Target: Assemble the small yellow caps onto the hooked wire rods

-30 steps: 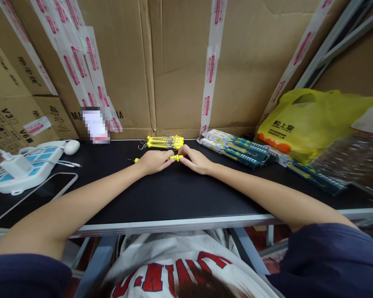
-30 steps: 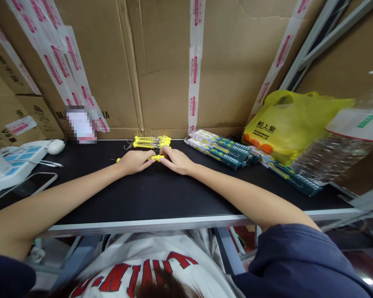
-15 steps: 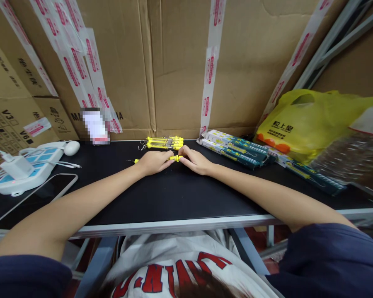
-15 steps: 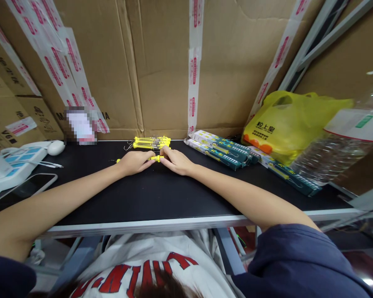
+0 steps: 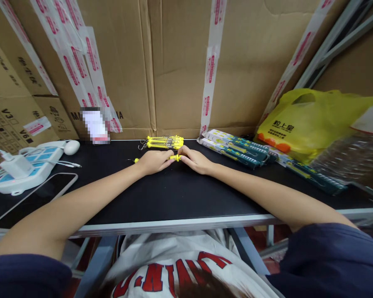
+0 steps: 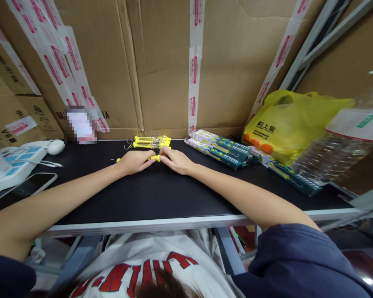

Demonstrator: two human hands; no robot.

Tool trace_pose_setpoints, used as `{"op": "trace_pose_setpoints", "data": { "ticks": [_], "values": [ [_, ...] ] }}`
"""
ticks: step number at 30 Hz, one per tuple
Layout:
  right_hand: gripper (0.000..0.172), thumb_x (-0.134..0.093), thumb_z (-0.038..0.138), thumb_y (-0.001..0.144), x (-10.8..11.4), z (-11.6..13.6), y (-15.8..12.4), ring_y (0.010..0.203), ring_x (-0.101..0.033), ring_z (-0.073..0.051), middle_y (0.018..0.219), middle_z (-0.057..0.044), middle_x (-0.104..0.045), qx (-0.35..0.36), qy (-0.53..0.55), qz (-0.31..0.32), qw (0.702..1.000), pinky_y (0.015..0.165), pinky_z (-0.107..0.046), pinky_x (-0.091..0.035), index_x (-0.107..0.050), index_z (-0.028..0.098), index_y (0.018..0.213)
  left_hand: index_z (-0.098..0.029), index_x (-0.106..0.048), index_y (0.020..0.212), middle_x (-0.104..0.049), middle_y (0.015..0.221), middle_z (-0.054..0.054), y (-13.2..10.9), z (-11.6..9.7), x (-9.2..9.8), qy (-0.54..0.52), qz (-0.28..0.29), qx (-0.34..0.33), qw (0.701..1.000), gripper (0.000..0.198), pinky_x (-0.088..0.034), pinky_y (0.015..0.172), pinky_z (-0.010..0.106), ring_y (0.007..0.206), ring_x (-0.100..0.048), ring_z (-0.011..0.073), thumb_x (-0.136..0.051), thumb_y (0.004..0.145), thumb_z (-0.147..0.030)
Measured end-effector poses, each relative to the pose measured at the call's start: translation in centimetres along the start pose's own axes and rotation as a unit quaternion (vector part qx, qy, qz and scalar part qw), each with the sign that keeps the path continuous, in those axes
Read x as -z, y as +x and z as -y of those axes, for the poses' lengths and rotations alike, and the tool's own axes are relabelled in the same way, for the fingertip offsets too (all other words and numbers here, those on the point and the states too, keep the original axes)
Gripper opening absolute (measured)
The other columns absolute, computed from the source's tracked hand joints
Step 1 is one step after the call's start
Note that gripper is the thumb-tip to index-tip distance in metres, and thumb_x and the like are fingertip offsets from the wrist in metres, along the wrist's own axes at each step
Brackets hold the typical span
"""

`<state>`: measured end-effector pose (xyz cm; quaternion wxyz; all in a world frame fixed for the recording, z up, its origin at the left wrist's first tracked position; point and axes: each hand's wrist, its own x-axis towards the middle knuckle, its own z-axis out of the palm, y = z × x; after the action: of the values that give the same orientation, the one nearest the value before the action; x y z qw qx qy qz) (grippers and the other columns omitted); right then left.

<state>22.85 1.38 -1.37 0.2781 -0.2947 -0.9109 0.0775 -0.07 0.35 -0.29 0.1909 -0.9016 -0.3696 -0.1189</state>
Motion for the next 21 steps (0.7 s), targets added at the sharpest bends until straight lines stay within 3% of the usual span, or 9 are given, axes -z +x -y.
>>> {"op": "trace_pose_setpoints", "data": {
  "ticks": [6,14,21],
  "values": [
    [0.037,-0.022,0.044,0.102,-0.27,-0.26,0.26,0.075,-0.052,-0.020,0.080,-0.006,-0.056,0.010,-0.034,0.001,0.999,0.073,-0.033,-0.040,-0.043,0.022,0.081,-0.018,-0.056,0.105,-0.073,0.087,0.006,-0.01,0.00,-0.03,0.004,-0.001,0.002,1.000,0.033,-0.040,0.060,0.025,0.080,-0.070,0.0194,-0.033,0.103,-0.042],
    [0.032,-0.027,0.050,0.100,0.01,0.12,-0.02,0.068,-0.051,-0.019,0.078,-0.002,-0.053,-0.004,0.002,-0.001,1.000,0.068,-0.031,-0.038,-0.042,0.021,0.094,-0.018,-0.056,0.103,-0.073,0.088,0.006,-0.01,-0.16,0.23,0.000,0.011,0.008,1.000,0.033,-0.040,0.060,0.025,0.081,-0.070,0.0197,-0.033,0.103,-0.042],
    [0.036,-0.022,0.044,0.101,-0.24,-0.22,0.17,0.076,-0.052,-0.021,0.080,-0.006,-0.056,-0.002,-0.035,0.007,0.999,0.074,-0.033,-0.039,-0.042,0.022,0.081,-0.018,-0.057,0.104,-0.073,0.087,0.006,-0.01,-0.06,0.06,0.009,-0.001,0.003,1.000,0.034,-0.040,0.059,0.025,0.079,-0.070,0.0194,-0.033,0.103,-0.042]
  ]
}}
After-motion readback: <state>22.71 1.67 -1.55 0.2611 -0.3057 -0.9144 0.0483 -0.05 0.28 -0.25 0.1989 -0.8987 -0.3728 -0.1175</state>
